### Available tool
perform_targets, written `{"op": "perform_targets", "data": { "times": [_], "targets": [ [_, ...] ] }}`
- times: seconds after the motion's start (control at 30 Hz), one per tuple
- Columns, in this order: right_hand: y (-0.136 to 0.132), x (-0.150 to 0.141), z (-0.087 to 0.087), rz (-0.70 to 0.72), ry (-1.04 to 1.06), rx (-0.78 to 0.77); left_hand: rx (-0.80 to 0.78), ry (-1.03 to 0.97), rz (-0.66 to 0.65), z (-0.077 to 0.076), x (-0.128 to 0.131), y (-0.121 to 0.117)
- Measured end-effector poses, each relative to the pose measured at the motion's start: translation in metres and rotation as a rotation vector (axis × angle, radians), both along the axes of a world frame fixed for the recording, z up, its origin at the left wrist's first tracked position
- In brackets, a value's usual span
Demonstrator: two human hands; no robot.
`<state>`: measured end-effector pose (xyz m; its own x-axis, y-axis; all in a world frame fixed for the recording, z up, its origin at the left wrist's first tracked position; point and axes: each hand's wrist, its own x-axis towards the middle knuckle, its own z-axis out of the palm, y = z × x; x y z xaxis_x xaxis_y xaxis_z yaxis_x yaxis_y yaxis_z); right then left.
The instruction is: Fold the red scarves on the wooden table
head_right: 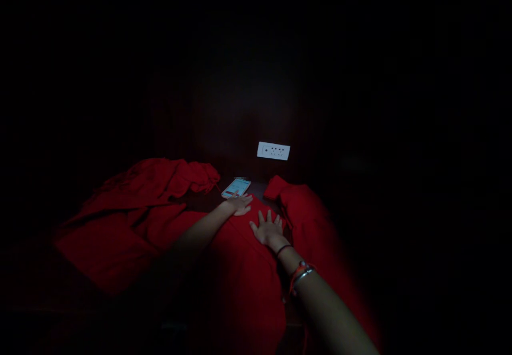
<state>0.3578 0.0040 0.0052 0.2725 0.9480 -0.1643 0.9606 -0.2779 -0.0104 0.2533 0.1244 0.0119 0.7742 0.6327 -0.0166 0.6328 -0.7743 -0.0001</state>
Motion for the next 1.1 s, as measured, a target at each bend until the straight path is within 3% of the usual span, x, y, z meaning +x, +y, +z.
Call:
{"op": "perform_targets", "data": {
  "times": [0.23,0.4,0.53,0.7,0.8,0.93,1.1],
  "targets": [
    [-0.005,-0.003,0.007,-0.028,-0.004,-0.038,0.035,0.074,0.110,-0.003,0.007,0.013],
    [0.001,0.002,0.008,0.172,0.010,0.037,0.069,0.069,0.124,-0.006,0.005,0.013],
    [0.006,0.005,0.007,0.160,0.037,-0.063,0.075,0.079,0.143,-0.002,0.004,0.006],
    [0.008,0.004,0.006,0.142,0.041,-0.035,0.294,-0.083,0.091,0.004,-0.009,-0.016],
    [0.002,0.000,0.009,0.143,0.056,0.078,0.386,-0.210,0.104,0.004,-0.036,-0.035],
    [-0.016,-0.017,0.016,0.203,0.074,0.204,0.421,-0.205,0.210,0.002,-0.098,-0.058],
    [-0.032,-0.038,0.014,0.326,0.055,0.081,0.332,-0.082,0.382,0.011,-0.189,-0.069]
  ]
}}
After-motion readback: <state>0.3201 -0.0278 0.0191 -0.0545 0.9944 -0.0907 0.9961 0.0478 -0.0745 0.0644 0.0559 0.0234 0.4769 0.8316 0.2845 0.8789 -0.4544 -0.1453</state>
